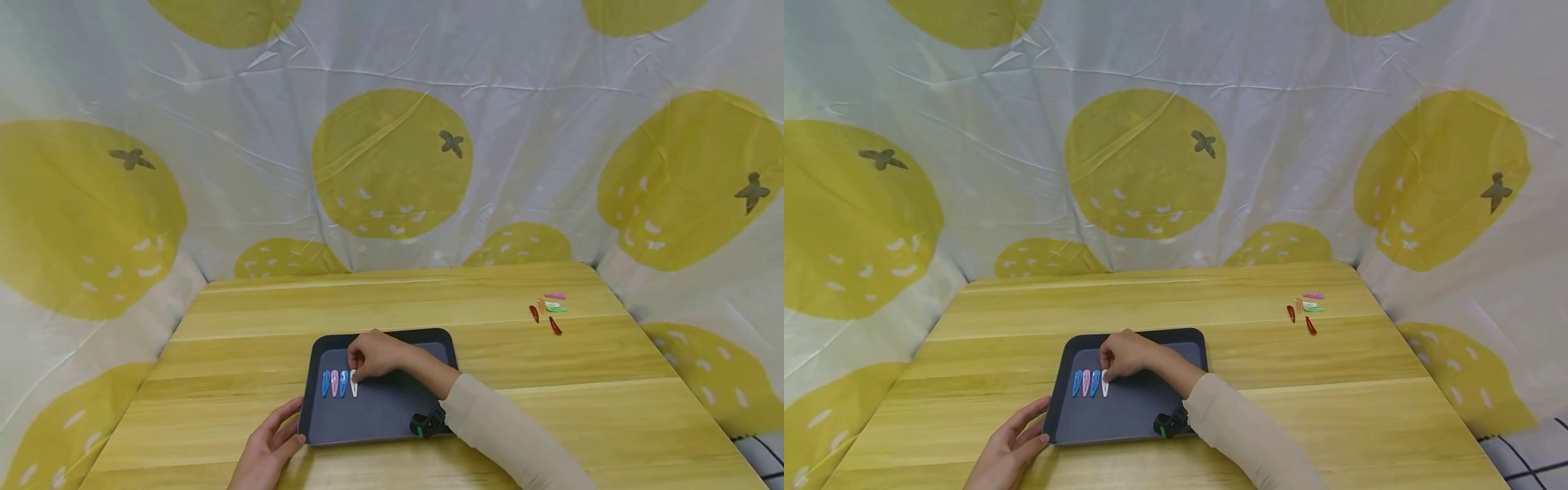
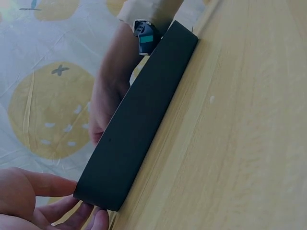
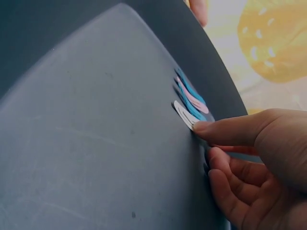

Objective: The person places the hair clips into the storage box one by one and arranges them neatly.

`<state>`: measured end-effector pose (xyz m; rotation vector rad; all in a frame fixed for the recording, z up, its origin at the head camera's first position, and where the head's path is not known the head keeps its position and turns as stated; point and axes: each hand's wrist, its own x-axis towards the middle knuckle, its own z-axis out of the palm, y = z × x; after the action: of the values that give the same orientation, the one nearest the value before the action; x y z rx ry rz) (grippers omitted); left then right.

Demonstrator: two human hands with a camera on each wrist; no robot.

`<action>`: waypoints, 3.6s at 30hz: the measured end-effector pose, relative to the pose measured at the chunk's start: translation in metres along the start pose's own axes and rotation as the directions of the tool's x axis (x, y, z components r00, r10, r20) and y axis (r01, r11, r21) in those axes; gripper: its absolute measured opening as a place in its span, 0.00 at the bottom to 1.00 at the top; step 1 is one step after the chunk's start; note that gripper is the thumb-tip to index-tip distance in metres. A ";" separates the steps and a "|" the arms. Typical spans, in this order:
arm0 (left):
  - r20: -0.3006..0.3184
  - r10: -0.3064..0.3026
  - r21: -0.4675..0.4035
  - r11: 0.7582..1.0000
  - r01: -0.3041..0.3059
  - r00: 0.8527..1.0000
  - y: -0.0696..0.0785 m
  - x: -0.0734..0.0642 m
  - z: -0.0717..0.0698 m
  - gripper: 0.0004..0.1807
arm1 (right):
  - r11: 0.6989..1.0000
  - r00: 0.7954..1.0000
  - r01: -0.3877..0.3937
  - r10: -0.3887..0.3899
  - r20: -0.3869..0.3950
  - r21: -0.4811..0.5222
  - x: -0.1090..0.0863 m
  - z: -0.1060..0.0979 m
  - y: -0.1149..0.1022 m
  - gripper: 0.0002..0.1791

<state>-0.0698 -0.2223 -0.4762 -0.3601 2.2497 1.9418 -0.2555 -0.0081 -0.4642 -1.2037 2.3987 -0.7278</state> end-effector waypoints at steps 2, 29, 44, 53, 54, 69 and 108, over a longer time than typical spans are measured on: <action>0.001 -0.002 0.001 1.000 0.002 1.000 0.000 0.000 0.000 0.34 | 1.000 1.000 -0.010 0.010 0.000 -0.005 -0.001 0.000 0.000 0.10; -0.009 0.012 0.008 1.000 -0.012 1.000 0.000 0.000 0.002 0.34 | 0.997 0.995 0.078 -0.078 0.055 0.012 -0.020 -0.030 0.001 0.08; -0.014 -0.008 0.008 1.000 0.009 1.000 0.000 0.000 0.002 0.35 | 0.997 0.999 0.051 -0.050 -0.016 0.059 -0.049 -0.070 0.021 0.11; -0.018 -0.005 0.005 1.000 0.005 1.000 -0.001 0.001 0.003 0.34 | 0.995 0.998 0.048 -0.044 -0.055 0.084 -0.073 -0.086 0.042 0.11; -0.018 -0.006 0.001 1.000 0.006 1.000 -0.002 0.001 0.003 0.34 | 0.995 0.997 0.044 -0.039 -0.060 0.087 -0.076 -0.088 0.046 0.10; -0.014 0.001 -0.014 1.000 -0.001 1.000 0.000 0.001 0.003 0.34 | 0.993 0.989 -0.026 0.042 -0.144 0.112 -0.118 -0.108 0.079 0.13; -0.010 -0.008 -0.034 0.999 0.008 1.000 -0.003 0.002 0.003 0.35 | 0.900 0.861 -0.351 0.418 -0.290 0.258 -0.255 -0.155 0.171 0.17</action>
<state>-0.0708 -0.2203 -0.4799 -0.3832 2.2206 1.9805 -0.2983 0.3302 -0.4188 -0.5164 2.6445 -1.0746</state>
